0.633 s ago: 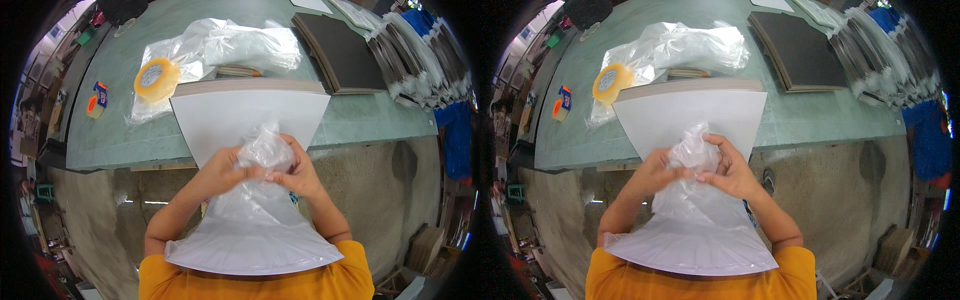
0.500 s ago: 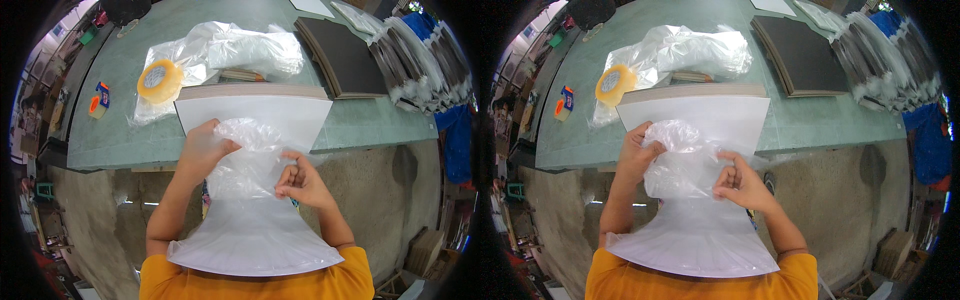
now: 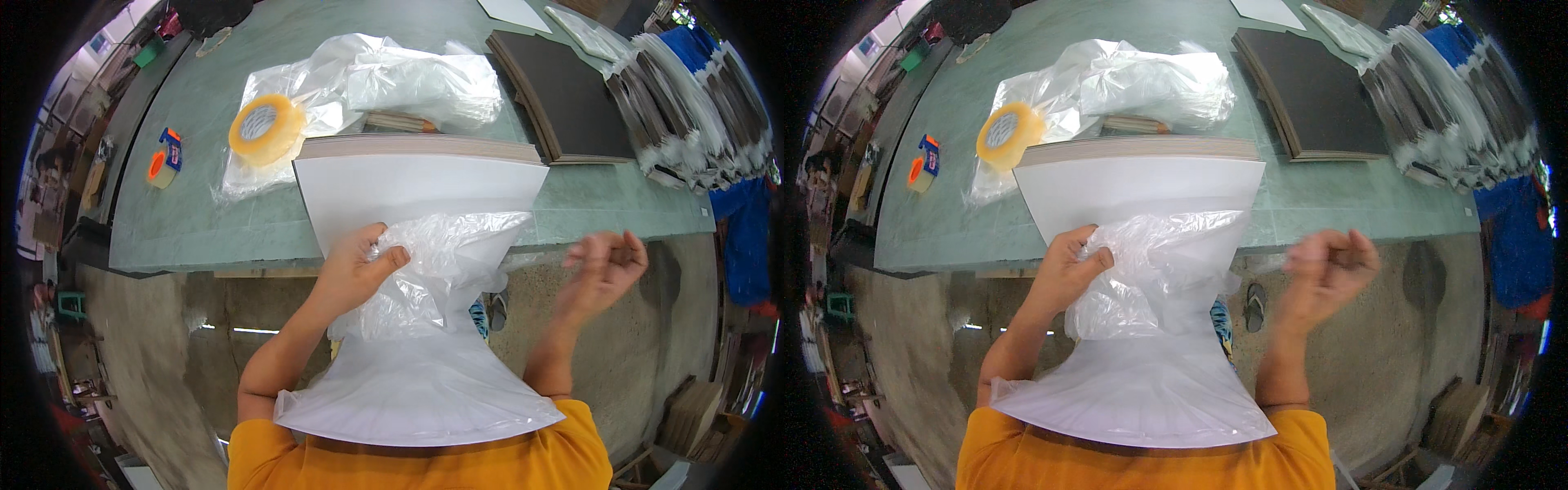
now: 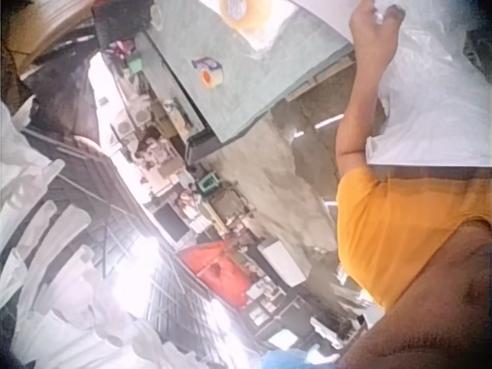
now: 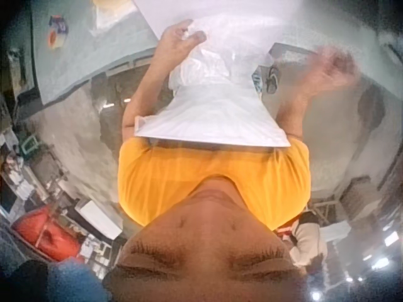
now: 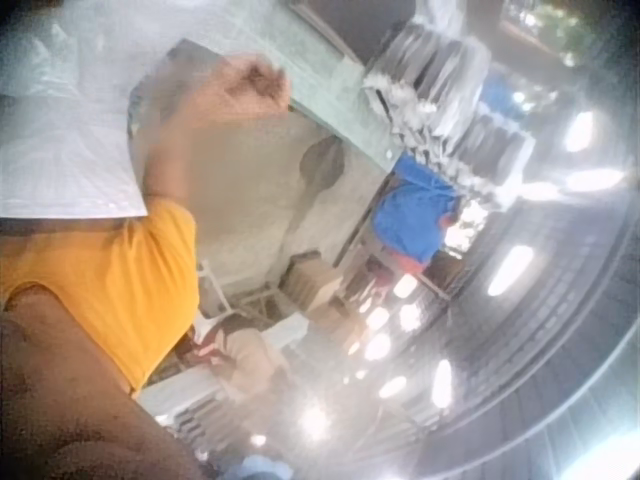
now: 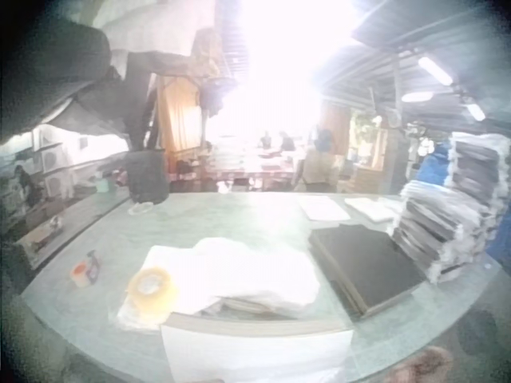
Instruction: The person places black panels into plastic bags, stacks the bagged items, and handles sheets of paper and tape on a work table.
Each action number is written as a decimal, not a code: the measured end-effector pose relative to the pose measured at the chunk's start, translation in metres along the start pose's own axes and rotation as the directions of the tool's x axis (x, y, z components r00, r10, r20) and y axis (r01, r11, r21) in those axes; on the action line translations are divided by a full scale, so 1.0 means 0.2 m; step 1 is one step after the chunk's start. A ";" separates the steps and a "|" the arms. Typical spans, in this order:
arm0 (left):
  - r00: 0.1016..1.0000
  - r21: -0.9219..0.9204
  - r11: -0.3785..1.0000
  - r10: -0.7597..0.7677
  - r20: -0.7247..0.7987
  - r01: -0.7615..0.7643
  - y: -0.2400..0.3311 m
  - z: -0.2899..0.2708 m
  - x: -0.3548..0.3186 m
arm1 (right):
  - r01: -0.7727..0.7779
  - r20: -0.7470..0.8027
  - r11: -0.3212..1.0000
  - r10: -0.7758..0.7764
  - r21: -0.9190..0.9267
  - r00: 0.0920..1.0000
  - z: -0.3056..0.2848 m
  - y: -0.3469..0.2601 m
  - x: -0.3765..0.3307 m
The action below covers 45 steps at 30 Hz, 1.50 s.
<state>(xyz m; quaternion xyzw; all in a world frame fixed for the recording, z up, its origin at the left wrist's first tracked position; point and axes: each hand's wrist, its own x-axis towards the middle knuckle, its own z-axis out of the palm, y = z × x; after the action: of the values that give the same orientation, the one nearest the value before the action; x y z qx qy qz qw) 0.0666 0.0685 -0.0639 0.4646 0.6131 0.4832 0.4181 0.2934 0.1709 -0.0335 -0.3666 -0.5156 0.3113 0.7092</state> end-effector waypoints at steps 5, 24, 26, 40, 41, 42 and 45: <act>0.990 -0.035 0.996 -0.077 0.114 0.082 0.06 0.05 0.00 | 0.048 0.788 0.987 0.094 -0.155 0.609 0.02 0.01 -0.09; 0.883 0.151 0.988 0.037 -0.468 0.039 0.04 -0.65 -0.16 | -0.942 0.861 0.314 0.441 0.117 0.254 0.13 0.06 -0.04; 0.623 0.309 0.948 0.290 -0.726 -0.081 0.24 -0.60 -0.16 | -0.842 0.854 0.539 0.419 0.038 0.307 0.14 0.05 -0.07; 0.940 0.099 0.966 0.207 0.270 -0.241 0.35 -0.03 -0.13 | -0.819 0.844 0.574 0.444 -0.011 0.300 0.26 -0.06 -0.01; 0.985 -0.056 0.990 0.132 0.112 -0.127 0.36 -0.03 -0.13 | -0.866 0.895 0.494 0.417 -0.077 0.158 0.24 -0.03 -0.03; 0.999 -0.225 0.974 0.014 -0.037 -0.022 0.39 -0.03 -0.13 | -0.895 0.926 0.416 0.377 -0.163 0.006 0.22 0.02 -0.06; 0.975 -0.429 0.900 0.162 0.152 -0.082 0.39 -0.17 -0.10 | -0.497 0.843 0.842 -0.100 -0.212 -0.529 0.19 0.05 -0.16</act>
<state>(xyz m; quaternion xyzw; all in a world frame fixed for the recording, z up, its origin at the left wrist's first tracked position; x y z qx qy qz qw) 0.0524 0.0497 0.0204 0.4442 0.4231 0.5839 0.5317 0.2484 0.1573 -0.0505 0.1094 -0.6982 0.6974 -0.1193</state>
